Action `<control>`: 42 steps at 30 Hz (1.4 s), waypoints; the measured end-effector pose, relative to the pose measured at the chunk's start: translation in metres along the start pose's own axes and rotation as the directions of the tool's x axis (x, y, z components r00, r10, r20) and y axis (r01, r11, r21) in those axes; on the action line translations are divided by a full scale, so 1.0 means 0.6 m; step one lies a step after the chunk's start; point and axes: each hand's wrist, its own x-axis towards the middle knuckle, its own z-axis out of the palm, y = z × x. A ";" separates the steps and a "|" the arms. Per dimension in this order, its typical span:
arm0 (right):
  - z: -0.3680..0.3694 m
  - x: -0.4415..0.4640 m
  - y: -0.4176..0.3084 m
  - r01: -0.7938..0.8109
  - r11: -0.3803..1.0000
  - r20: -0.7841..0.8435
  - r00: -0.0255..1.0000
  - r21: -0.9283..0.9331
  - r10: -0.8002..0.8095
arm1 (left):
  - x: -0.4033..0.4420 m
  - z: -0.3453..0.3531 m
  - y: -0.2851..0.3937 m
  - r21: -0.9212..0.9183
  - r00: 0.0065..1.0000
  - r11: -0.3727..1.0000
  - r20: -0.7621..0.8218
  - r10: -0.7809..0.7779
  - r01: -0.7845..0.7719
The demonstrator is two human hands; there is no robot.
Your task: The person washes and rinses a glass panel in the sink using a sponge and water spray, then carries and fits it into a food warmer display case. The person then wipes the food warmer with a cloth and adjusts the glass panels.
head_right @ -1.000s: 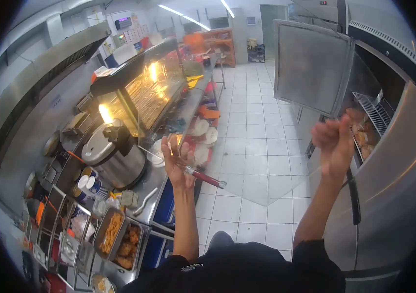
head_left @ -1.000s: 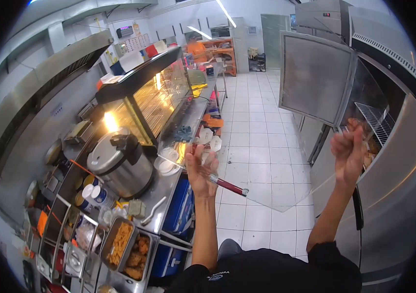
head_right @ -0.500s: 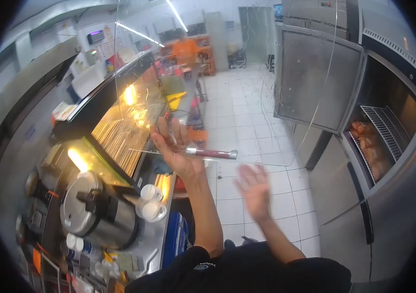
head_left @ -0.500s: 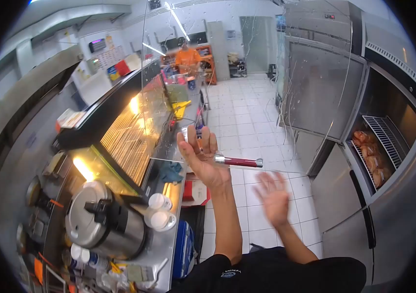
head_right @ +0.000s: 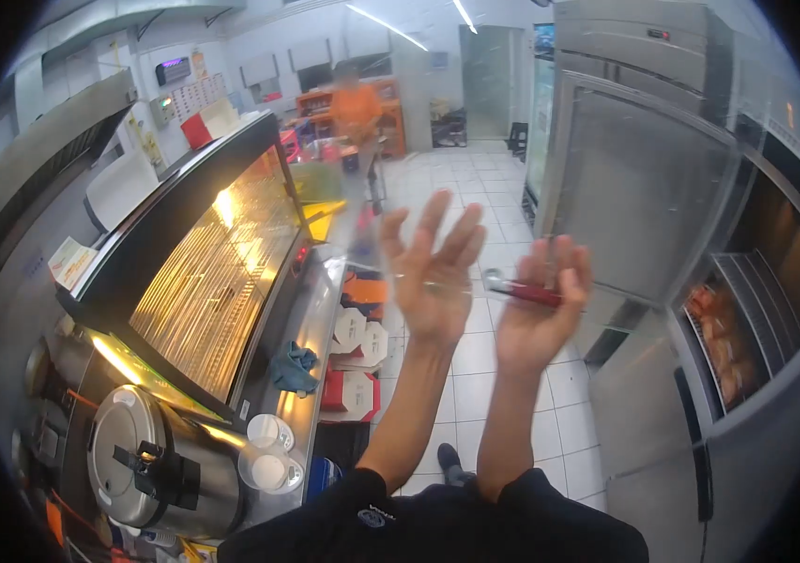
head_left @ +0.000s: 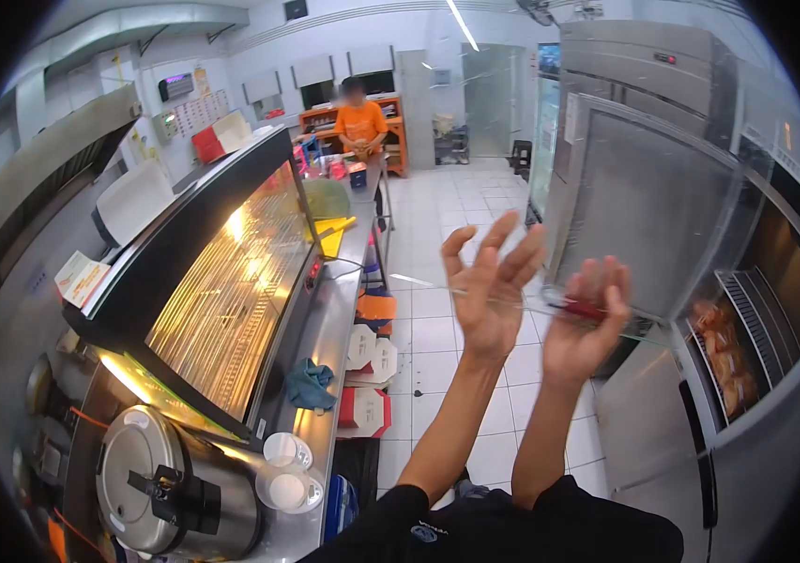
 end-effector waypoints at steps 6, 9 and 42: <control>-0.021 0.165 -0.017 0.223 0.969 0.174 0.964 -0.104 -0.203 | 0.111 -0.067 -0.036 0.003 0.930 0.981 0.318 -0.183 0.192; -0.028 0.230 -0.036 0.311 0.912 0.139 0.949 -0.266 -0.283 | 0.170 -0.126 -0.019 -0.072 0.870 0.947 0.422 -0.255 0.313; -0.087 0.341 0.137 0.039 0.704 0.466 0.776 -0.709 0.426 | 0.197 -0.496 0.173 0.907 0.624 -0.300 0.054 0.780 0.297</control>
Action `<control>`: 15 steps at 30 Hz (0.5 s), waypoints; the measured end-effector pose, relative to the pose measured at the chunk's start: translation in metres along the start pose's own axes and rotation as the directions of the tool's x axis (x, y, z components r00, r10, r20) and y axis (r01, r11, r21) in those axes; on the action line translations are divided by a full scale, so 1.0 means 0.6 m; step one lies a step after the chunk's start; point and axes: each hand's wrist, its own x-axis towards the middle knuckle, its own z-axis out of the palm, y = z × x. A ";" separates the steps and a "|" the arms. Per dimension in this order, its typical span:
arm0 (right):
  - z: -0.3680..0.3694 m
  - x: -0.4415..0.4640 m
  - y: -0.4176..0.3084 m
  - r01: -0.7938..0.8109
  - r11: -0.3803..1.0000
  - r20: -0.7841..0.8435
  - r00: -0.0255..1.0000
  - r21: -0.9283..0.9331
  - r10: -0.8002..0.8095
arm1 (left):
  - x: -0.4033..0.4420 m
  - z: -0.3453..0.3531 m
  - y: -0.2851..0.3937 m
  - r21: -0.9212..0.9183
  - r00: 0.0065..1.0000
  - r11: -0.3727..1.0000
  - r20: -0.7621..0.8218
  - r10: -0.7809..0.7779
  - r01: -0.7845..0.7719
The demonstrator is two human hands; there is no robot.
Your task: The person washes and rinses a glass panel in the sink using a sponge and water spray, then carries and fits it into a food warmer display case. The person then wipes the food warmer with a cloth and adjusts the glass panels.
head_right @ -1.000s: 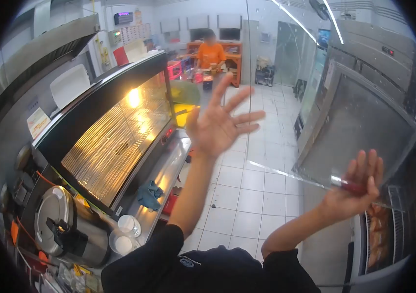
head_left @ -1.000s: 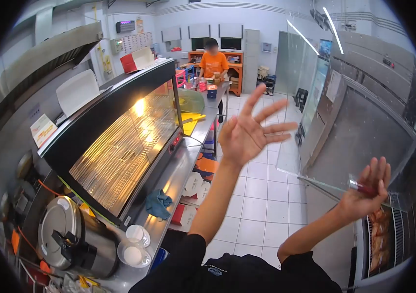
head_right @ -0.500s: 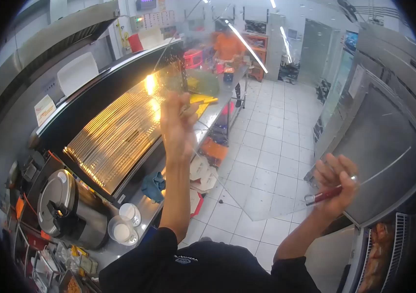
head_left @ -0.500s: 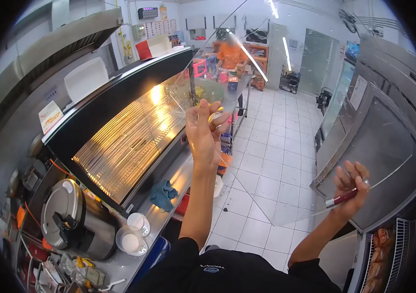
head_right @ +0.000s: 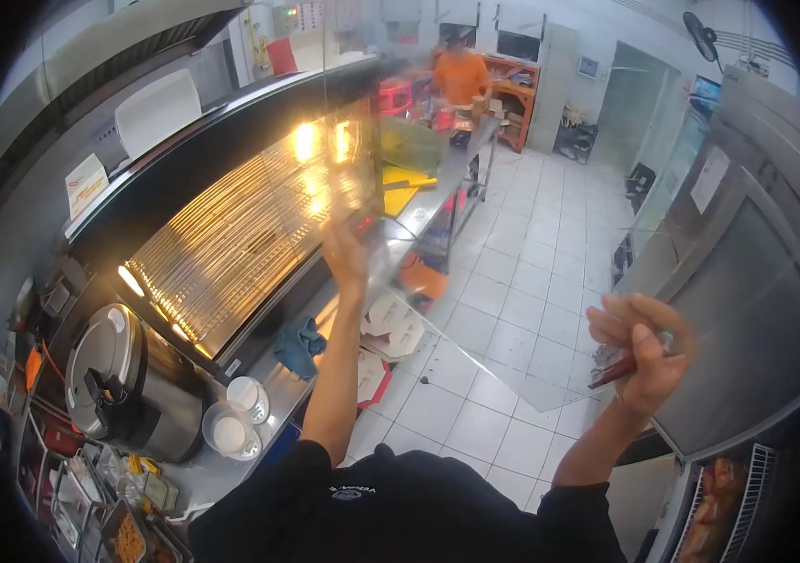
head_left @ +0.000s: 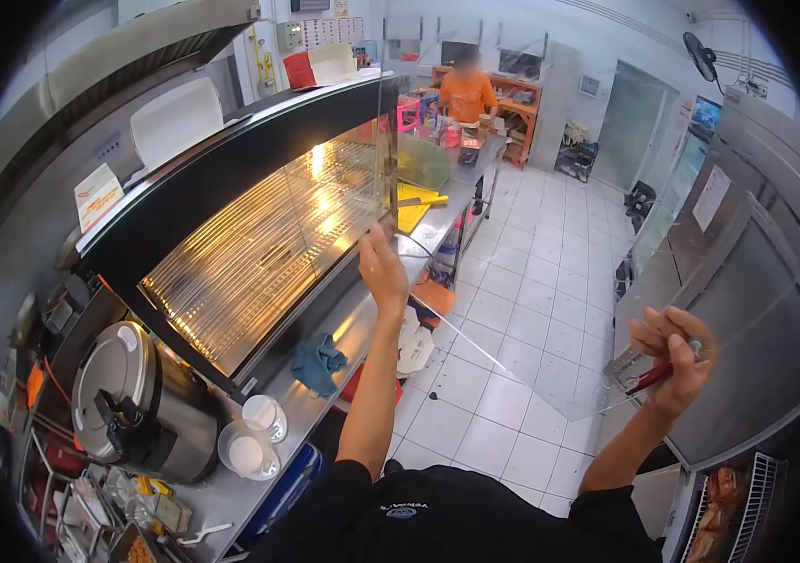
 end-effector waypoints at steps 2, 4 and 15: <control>0.015 0.011 0.006 -0.065 0.998 0.137 0.988 -0.021 0.067 | -0.050 -0.008 -0.071 0.094 0.962 0.968 0.121 -0.243 0.233; 0.037 0.023 0.012 -0.141 0.986 0.273 0.949 -0.089 0.160 | -0.109 -0.032 -0.099 0.082 0.854 0.886 0.240 -0.462 0.456; 0.142 0.090 0.064 -0.126 0.884 0.675 0.600 -0.451 0.430 | -0.235 -0.079 -0.219 -0.463 0.665 0.555 0.104 -0.740 0.691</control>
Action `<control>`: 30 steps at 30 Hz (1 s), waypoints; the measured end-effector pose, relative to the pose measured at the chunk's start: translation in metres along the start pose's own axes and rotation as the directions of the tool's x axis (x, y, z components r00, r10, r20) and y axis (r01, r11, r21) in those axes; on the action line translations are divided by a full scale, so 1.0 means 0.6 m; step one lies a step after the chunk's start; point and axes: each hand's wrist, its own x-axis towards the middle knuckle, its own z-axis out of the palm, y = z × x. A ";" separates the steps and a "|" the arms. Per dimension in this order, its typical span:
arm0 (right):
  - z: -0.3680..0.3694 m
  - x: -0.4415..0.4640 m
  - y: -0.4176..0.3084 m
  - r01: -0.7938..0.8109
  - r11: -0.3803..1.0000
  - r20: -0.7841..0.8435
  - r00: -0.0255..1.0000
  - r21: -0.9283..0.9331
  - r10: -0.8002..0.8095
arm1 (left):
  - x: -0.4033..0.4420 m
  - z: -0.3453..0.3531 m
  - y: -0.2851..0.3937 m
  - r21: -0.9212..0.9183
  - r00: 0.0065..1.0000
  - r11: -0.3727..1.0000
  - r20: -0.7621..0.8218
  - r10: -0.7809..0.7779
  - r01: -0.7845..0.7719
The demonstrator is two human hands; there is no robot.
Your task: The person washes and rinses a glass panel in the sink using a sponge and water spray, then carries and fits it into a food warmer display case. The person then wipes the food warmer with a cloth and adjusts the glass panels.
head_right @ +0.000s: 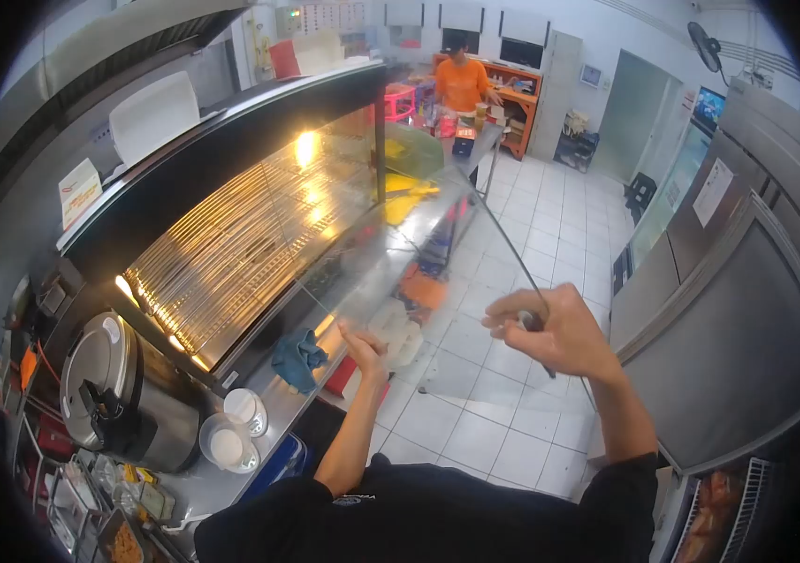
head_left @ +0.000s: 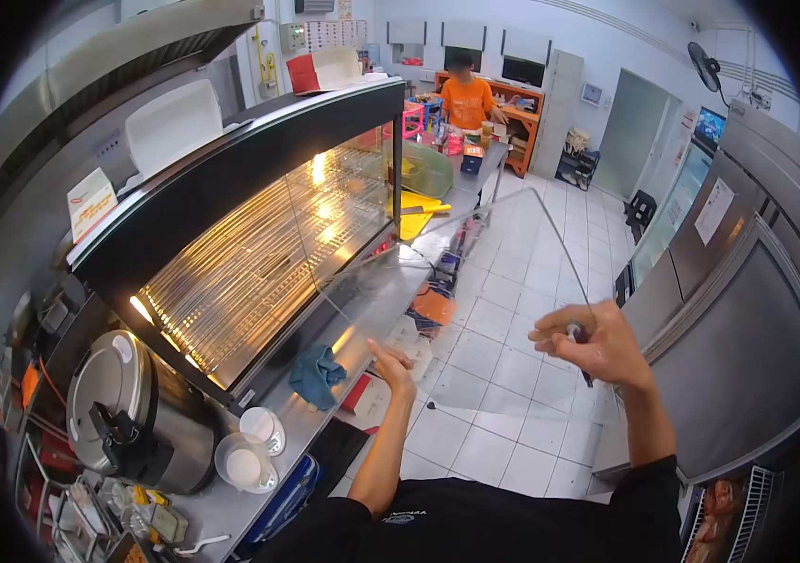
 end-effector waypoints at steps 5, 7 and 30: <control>0.002 0.061 -0.008 0.112 0.993 0.114 0.988 -0.033 -0.108 | 0.054 -0.027 0.054 -0.112 0.998 0.992 -0.025 0.063 -0.065; 0.013 0.085 -0.016 0.090 0.995 0.165 0.982 0.041 -0.096 | 0.056 -0.043 0.105 -0.129 0.993 0.985 -0.058 0.107 -0.114; 0.324 0.492 -0.010 0.635 0.737 0.659 0.454 0.233 -0.600 | 0.149 -0.368 0.247 -0.255 0.605 0.662 -0.705 0.371 -0.704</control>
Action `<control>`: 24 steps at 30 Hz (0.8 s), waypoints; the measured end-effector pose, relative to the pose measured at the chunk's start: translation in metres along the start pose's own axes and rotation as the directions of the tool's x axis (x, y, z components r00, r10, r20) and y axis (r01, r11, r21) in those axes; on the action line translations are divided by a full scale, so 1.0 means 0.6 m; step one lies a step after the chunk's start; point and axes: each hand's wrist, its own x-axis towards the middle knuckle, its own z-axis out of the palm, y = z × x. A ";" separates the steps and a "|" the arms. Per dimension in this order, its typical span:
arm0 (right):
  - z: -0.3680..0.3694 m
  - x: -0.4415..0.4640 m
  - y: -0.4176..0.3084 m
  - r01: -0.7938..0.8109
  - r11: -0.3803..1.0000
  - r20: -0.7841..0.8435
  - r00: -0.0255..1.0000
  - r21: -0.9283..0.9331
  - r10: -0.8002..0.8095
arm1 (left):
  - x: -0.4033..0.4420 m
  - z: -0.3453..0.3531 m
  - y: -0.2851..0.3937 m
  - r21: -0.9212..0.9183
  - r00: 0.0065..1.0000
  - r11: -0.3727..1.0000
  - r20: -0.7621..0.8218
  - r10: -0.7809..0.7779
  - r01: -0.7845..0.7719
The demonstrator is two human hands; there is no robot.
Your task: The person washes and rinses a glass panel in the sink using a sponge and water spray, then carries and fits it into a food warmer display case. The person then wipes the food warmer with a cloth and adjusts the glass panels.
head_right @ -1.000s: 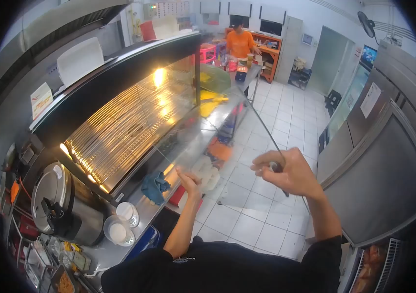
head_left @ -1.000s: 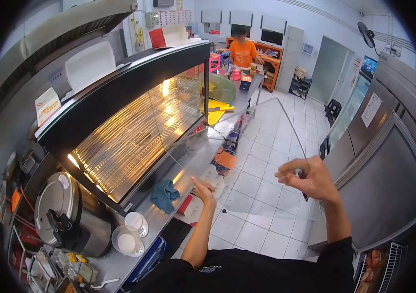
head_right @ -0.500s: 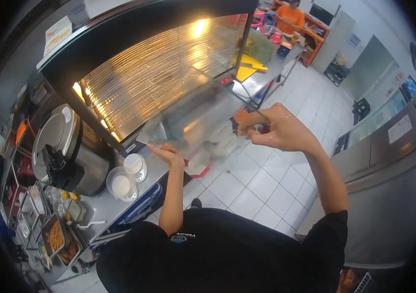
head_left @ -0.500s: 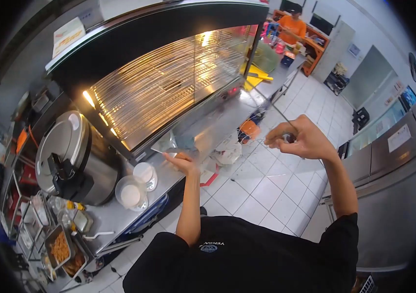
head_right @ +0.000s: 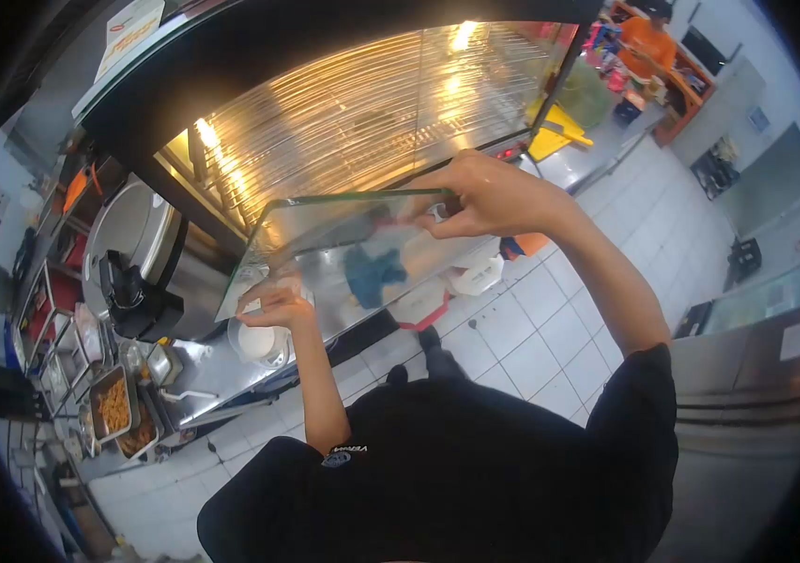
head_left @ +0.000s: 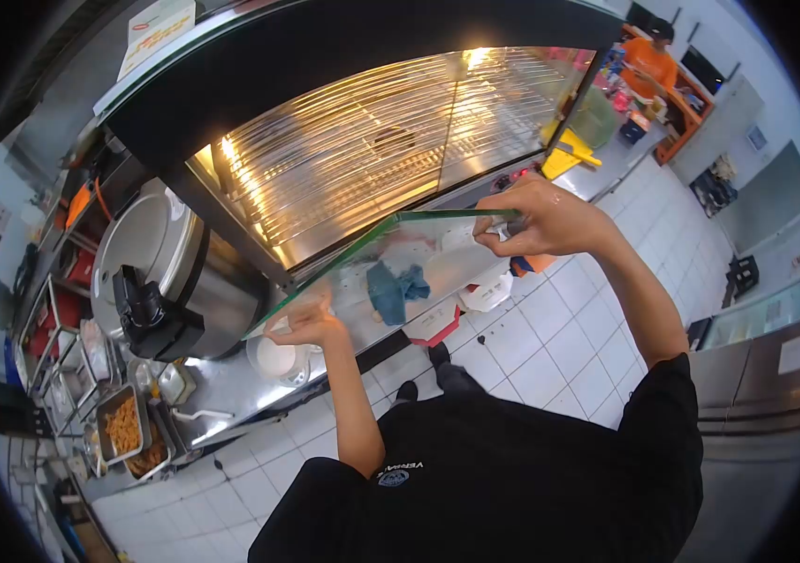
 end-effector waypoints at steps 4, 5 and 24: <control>0.026 0.028 0.100 0.138 0.988 -0.012 0.990 0.073 -0.138 | 0.030 -0.063 -0.002 -0.155 0.957 0.988 0.288 0.016 0.030; 0.023 0.042 0.129 0.210 0.976 -0.045 0.977 0.057 -0.207 | -0.008 -0.007 -0.007 -0.027 0.992 0.994 -0.073 0.101 -0.103; 0.019 0.143 0.144 0.405 0.911 0.240 0.879 0.081 -0.412 | -0.340 0.494 0.240 0.017 0.169 -0.476 0.946 -0.278 -0.879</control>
